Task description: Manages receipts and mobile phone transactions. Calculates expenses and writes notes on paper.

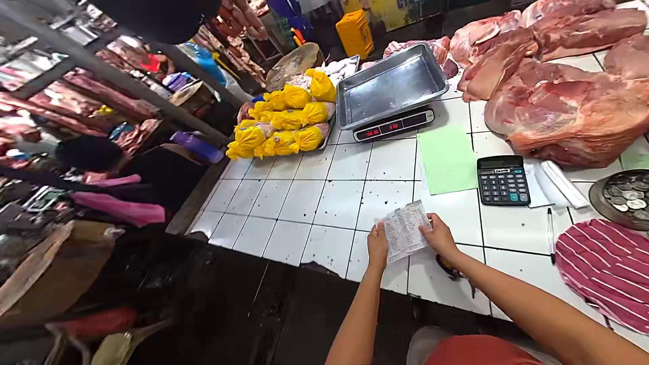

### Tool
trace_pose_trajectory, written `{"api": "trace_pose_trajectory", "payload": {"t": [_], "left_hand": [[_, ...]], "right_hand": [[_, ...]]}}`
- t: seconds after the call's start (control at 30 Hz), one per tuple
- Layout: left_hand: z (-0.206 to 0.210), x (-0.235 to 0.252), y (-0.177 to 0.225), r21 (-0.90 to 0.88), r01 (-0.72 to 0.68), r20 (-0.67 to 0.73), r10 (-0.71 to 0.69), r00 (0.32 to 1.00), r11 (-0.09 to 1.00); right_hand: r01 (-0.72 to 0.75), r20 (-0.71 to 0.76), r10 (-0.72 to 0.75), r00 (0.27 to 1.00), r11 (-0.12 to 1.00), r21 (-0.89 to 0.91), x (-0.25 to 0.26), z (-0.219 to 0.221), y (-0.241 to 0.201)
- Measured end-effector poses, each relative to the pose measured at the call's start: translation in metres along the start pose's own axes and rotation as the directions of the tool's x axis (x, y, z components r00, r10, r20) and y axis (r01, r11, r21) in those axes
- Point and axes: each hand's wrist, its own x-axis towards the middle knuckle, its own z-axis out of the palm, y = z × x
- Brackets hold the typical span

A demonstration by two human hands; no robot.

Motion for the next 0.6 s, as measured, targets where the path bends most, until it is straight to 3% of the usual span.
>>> {"api": "trace_pose_trajectory", "payload": {"t": [0.1, 0.23, 0.33, 0.43, 0.5, 0.53, 0.6], "left_hand": [[-0.016, 0.056, -0.006, 0.087, -0.015, 0.05, 0.01, 0.999, 0.996], [-0.032, 0.114, -0.013, 0.299, -0.042, 0.131, 0.003, 0.991, 0.953], [-0.034, 0.139, -0.01, 0.421, -0.084, 0.183, 0.006, 0.983, 0.903], [-0.037, 0.14, -0.018, 0.493, -0.217, 0.192, 0.138, 0.972, 0.843], [-0.04, 0.129, -0.032, 0.587, -0.404, 0.207, 0.352, 0.913, 0.702], [-0.041, 0.12, -0.041, 0.61, -0.505, 0.241, 0.464, 0.852, 0.611], [-0.044, 0.093, -0.057, 0.571, -0.672, 0.412, 0.543, 0.732, 0.473]], "right_hand": [[0.1, -0.152, -0.116, 0.982, 0.989, -0.112, 0.019, 0.02, -0.003], [0.232, -0.252, -0.317, 0.914, 0.92, -0.317, 0.039, 0.049, 0.01], [0.2, -0.272, -0.357, 0.893, 0.859, -0.472, 0.046, 0.063, 0.013], [0.123, -0.273, -0.407, 0.871, 0.72, -0.682, 0.045, 0.072, 0.018], [0.104, -0.277, -0.473, 0.836, 0.633, -0.767, 0.047, 0.072, 0.025], [0.112, -0.268, -0.507, 0.819, 0.599, -0.793, 0.048, 0.071, 0.029], [0.143, -0.233, -0.562, 0.794, 0.545, -0.826, 0.05, 0.07, 0.036]]}}
